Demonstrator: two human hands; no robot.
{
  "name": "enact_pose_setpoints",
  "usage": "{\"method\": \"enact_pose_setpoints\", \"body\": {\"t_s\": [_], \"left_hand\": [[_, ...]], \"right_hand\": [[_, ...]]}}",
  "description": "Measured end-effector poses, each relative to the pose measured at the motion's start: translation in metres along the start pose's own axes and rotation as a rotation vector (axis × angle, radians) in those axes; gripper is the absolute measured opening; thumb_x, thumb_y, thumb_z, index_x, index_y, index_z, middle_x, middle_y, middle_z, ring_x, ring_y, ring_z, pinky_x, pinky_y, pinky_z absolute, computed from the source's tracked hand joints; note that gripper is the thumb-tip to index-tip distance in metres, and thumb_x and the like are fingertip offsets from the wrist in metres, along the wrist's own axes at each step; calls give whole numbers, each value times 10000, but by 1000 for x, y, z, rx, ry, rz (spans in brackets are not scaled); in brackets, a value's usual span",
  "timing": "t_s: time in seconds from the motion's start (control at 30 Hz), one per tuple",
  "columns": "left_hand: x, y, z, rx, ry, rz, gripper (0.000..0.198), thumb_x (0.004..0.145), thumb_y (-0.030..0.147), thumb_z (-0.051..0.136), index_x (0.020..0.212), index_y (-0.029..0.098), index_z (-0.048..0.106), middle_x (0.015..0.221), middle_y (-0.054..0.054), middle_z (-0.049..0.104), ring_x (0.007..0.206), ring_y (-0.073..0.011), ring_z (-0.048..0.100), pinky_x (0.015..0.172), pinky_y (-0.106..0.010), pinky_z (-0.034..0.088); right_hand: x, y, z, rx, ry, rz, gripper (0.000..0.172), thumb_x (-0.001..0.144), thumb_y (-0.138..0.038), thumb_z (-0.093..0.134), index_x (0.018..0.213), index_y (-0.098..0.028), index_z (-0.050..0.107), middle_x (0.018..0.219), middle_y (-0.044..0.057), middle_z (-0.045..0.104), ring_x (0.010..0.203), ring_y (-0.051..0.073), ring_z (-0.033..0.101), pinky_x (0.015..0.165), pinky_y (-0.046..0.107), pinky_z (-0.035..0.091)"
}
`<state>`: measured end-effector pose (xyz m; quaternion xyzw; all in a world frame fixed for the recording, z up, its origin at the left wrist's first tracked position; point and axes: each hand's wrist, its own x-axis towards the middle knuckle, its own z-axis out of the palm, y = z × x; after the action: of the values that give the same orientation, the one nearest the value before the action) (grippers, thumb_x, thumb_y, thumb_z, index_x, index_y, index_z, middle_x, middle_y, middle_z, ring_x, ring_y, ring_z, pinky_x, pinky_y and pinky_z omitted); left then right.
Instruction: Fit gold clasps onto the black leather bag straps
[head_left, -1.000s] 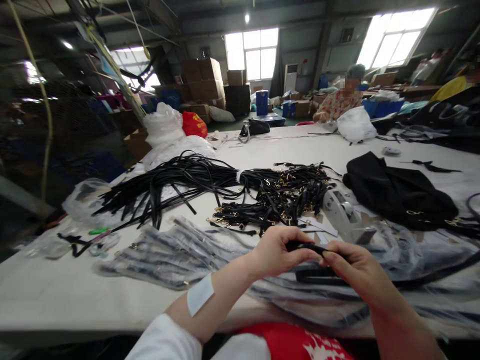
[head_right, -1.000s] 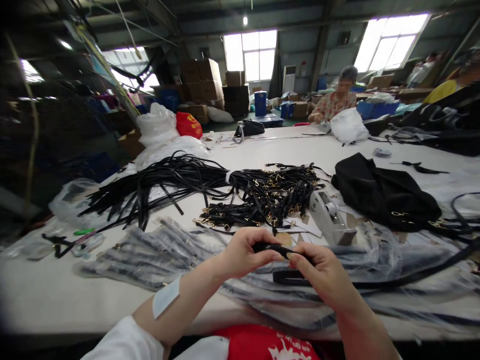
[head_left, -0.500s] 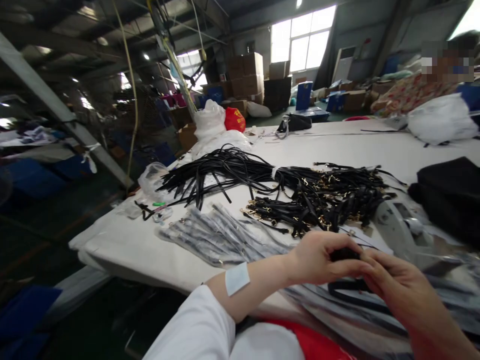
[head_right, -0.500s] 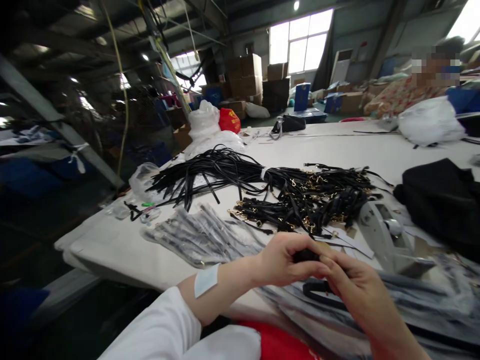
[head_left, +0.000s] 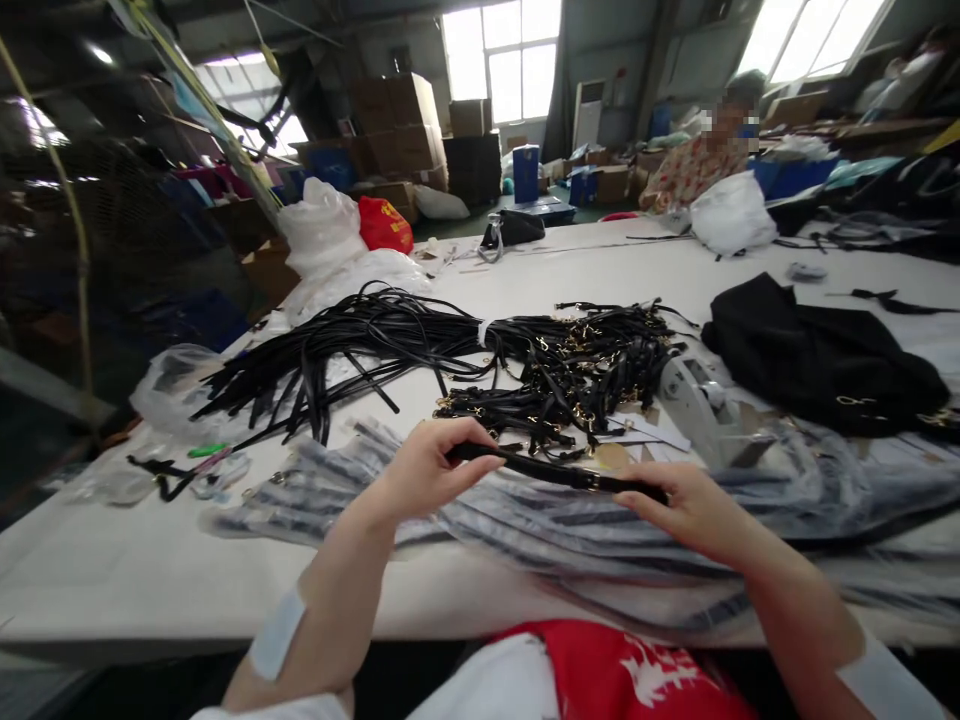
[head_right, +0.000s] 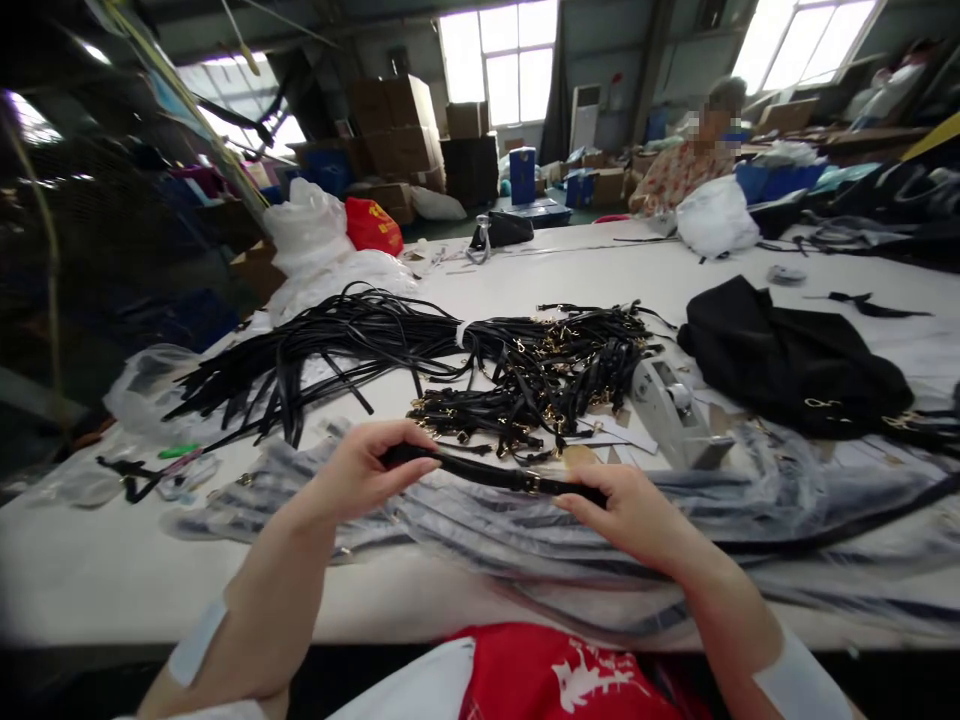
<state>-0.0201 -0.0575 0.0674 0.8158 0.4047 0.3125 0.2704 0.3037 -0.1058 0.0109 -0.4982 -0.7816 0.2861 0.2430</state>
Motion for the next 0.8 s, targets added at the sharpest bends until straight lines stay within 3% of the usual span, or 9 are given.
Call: {"method": "enact_pose_setpoints", "body": {"t_s": [0.1,0.17,0.27,0.33,0.43,0.53,0.67,0.73,0.8], "left_hand": [[-9,-18,-16,119,-106,-128,169,849,316,628,819,155,670,639,22,617,569,-92,494,543,-186,371],[-13,-25,-15,139,-256,-184,156,860,281,584,816,153,661,661,18,632,590,-98,513,569,-188,383],[-14,-28,2,108,-475,-218,208,880,294,538,848,150,684,718,-6,675,626,-116,550,582,-198,383],[-12,-29,20,118,-529,-215,300,887,404,548,847,149,701,708,-12,672,610,-125,535,553,-208,355],[-9,-28,42,144,-505,-187,389,881,493,555,819,143,714,630,-1,617,552,-117,464,516,-223,301],[-8,-24,45,134,-499,-150,348,899,443,552,819,148,718,604,8,596,542,-111,456,521,-226,295],[-8,-17,22,283,-477,-114,404,909,507,526,747,171,682,635,-4,619,581,-132,511,547,-238,317],[-9,-19,6,478,-427,-216,471,942,518,450,675,184,648,610,-16,616,578,-155,534,558,-253,335],[-11,-26,-6,698,-327,-357,363,929,444,495,735,190,667,698,-45,675,673,-204,611,620,-278,400]], "right_hand": [[3,13,16,-34,-57,34,325,929,-435,529,841,-191,724,724,25,717,669,176,632,633,257,453],[5,18,25,-21,-50,57,338,927,-457,531,836,-198,728,728,32,725,677,188,637,636,268,461],[9,21,31,-9,-9,78,312,900,-474,572,868,-215,743,785,46,751,702,209,657,654,283,480],[11,21,31,-14,-14,67,299,897,-470,579,873,-222,746,791,43,754,700,209,664,657,281,483],[12,17,28,-23,-40,55,304,915,-456,559,855,-216,737,758,30,740,673,192,651,645,269,467],[10,11,26,-18,-83,60,321,938,-437,532,816,-204,716,727,18,717,666,176,628,630,257,442],[8,10,27,-13,-147,70,272,945,-399,532,886,-210,720,833,29,733,762,186,647,692,262,461],[10,16,28,-33,-138,58,241,934,-381,546,955,-219,724,946,52,733,872,207,651,791,291,480],[16,27,27,-77,-106,52,230,924,-363,549,971,-223,725,1032,68,716,968,219,637,873,314,476]]}}
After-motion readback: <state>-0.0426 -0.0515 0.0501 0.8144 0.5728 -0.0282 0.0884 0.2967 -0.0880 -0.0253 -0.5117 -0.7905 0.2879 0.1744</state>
